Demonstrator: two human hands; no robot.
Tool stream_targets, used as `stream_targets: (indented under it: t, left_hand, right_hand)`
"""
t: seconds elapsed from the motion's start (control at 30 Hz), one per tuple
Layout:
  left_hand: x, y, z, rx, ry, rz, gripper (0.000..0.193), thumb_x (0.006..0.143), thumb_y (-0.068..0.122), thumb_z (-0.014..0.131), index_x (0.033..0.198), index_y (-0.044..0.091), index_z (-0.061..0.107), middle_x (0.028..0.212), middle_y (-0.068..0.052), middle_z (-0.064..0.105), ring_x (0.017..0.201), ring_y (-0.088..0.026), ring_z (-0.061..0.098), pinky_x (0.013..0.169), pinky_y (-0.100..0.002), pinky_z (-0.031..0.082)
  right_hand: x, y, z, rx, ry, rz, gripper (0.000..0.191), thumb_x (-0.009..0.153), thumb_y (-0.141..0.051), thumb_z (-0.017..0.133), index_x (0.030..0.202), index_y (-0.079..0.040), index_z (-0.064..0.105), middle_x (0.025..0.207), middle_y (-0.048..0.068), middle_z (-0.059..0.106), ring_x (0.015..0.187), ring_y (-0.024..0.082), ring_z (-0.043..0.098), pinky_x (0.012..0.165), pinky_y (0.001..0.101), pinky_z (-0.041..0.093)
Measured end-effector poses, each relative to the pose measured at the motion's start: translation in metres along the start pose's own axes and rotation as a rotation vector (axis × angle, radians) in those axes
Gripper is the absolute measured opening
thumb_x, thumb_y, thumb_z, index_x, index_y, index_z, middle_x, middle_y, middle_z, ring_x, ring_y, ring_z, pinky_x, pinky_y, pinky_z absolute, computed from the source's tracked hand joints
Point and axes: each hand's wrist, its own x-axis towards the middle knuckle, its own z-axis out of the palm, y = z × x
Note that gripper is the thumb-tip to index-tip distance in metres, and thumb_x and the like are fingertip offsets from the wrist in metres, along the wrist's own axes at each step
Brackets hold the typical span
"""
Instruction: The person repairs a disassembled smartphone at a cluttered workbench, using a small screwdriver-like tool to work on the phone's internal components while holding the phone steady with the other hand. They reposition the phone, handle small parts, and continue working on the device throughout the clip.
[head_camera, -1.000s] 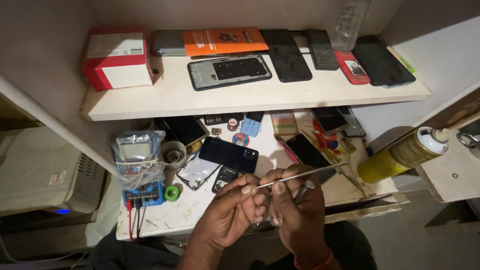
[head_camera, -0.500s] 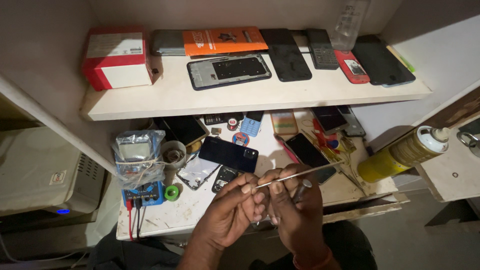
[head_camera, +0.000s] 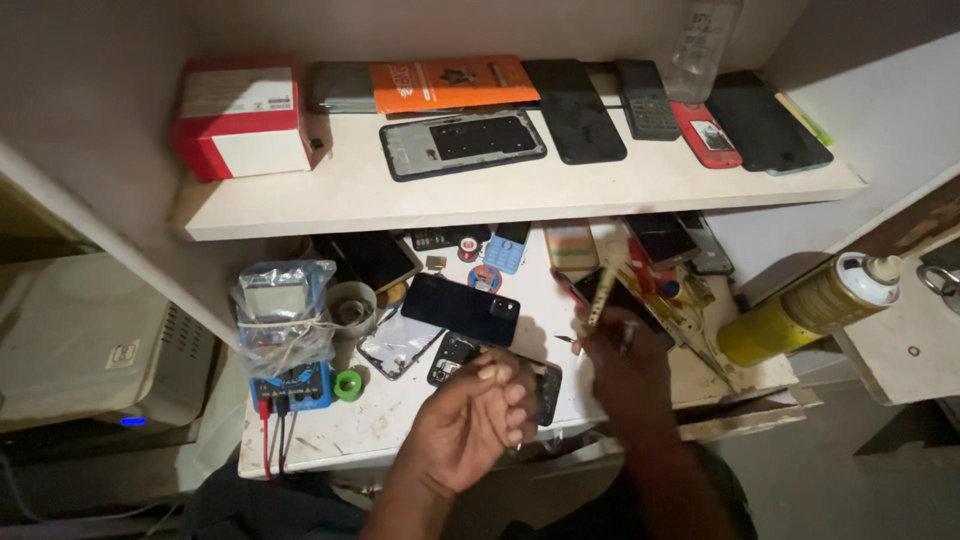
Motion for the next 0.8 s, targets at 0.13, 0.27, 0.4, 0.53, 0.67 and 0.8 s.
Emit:
stream_targets:
  t: [0.13, 0.27, 0.4, 0.53, 0.67, 0.8]
  left_hand:
    - [-0.004, -0.001, -0.004, -0.022, -0.017, 0.018, 0.012, 0.098, 0.020, 0.059, 0.097, 0.008, 0.058, 0.090, -0.004, 0.055, 0.078, -0.015, 0.054, 0.068, -0.029, 0.045]
    - [-0.005, 0.000, -0.006, -0.024, -0.062, -0.003, 0.011, 0.099, 0.019, 0.058, 0.097, 0.008, 0.058, 0.089, -0.003, 0.055, 0.077, -0.015, 0.053, 0.069, -0.029, 0.045]
    - [-0.005, 0.002, -0.006, -0.025, -0.056, -0.030, 0.010, 0.099, 0.019, 0.058, 0.097, 0.009, 0.057, 0.087, -0.003, 0.054, 0.077, -0.015, 0.053, 0.069, -0.030, 0.045]
    - [-0.004, 0.000, -0.008, 0.022, -0.038, -0.018, 0.011, 0.100, 0.019, 0.059, 0.097, 0.009, 0.057, 0.089, -0.003, 0.055, 0.079, -0.015, 0.054, 0.069, -0.029, 0.045]
    - [0.000, -0.004, -0.014, 0.114, 0.127, -0.008, 0.010, 0.097, 0.021, 0.061, 0.097, 0.011, 0.058, 0.088, -0.003, 0.055, 0.078, -0.015, 0.054, 0.067, -0.029, 0.044]
    - [0.004, -0.009, -0.019, 0.184, 0.255, -0.020, 0.011, 0.094, 0.022, 0.062, 0.096, 0.012, 0.058, 0.088, -0.002, 0.055, 0.077, -0.016, 0.054, 0.064, -0.028, 0.044]
  right_hand:
    - [0.042, 0.041, -0.023, -0.673, -0.096, 0.071, 0.030, 0.093, -0.032, 0.065, 0.103, -0.004, 0.070, 0.076, 0.017, 0.073, 0.067, 0.030, 0.075, 0.066, 0.0428, 0.060]
    - [0.055, 0.062, -0.032, -0.987, -0.071, -0.214, 0.027, 0.092, -0.032, 0.063, 0.092, -0.008, 0.075, 0.092, 0.021, 0.075, 0.090, 0.041, 0.071, 0.079, 0.0505, 0.057]
    - [0.055, 0.061, -0.026, -1.097, -0.117, -0.107, 0.030, 0.091, -0.038, 0.061, 0.094, -0.012, 0.074, 0.093, 0.019, 0.074, 0.088, 0.042, 0.071, 0.083, 0.0519, 0.057]
    - [0.045, 0.039, -0.026, -1.005, 0.029, -0.397, 0.028, 0.101, -0.029, 0.052, 0.092, -0.011, 0.071, 0.089, 0.018, 0.071, 0.087, 0.040, 0.070, 0.080, 0.0497, 0.056]
    - [0.018, 0.004, -0.033, 0.043, -0.010, -0.217, 0.027, 0.082, -0.013, 0.064, 0.106, -0.002, 0.067, 0.093, 0.009, 0.066, 0.086, 0.024, 0.069, 0.077, 0.0390, 0.060]
    - [-0.018, -0.024, -0.025, 0.527, -0.069, 0.118, 0.061, 0.116, -0.042, 0.035, 0.097, 0.006, 0.067, 0.066, 0.013, 0.063, 0.056, 0.022, 0.060, 0.055, 0.0381, 0.053]
